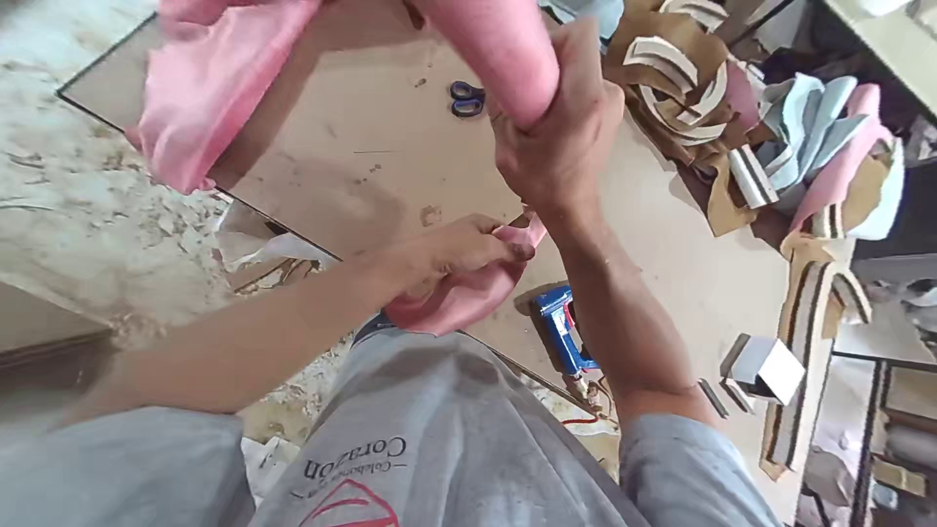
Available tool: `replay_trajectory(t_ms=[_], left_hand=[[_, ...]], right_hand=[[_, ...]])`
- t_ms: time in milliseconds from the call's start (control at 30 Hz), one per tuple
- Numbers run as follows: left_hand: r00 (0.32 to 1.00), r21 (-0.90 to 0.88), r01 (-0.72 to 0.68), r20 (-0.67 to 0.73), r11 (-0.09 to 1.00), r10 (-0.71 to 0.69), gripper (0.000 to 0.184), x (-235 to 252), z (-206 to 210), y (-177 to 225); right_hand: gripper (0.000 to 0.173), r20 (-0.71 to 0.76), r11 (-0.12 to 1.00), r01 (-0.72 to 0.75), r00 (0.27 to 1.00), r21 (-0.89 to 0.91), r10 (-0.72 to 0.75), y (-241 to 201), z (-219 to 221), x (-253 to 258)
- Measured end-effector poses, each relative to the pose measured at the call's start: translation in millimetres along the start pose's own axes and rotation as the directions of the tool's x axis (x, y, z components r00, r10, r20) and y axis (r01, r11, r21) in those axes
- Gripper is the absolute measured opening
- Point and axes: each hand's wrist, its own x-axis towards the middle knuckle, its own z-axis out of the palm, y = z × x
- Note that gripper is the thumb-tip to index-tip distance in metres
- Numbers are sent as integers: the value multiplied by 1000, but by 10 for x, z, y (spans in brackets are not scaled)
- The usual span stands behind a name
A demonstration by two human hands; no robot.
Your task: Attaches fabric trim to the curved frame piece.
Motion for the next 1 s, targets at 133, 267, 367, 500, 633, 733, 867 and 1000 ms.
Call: replay_trajectory(t_ms=[133,267,367,500,633,733,867,1000], left_hand=[[961,181,266,-129,947,-245,34,-119,189,396],[943,307,240,-298,921,-146,33,-268,217,48],[933,308,30,-349,951,84,35,-320,319,-347],[904,197,-85,-397,977,159,36,-382,460,-547],[865,33,-73,-495,997,80,26,-451,348,-574],[824,51,-198,-532,979,194,25,-269,233,-647],[855,62,-186,-481,981,192,26,19,305,-646],[854,82,-123,-499,989,148,24,214,193,-370]], right_hand=[[27,-105,971,-120,984,208,144,270,-20,-387],[12,-201,847,-95,952,523,231,346,-197,-1240],[9,-264,811,-26,939,584,221,62,-387,-1523],[6,-272,853,17,951,522,147,-104,-504,-1498],[46,-82,846,-203,957,494,277,-187,-570,-1737],[78,94,639,-576,776,509,624,243,-44,-2240],[51,30,365,-612,537,701,843,340,699,-2064],[72,55,447,-647,602,618,796,132,890,-1914]])
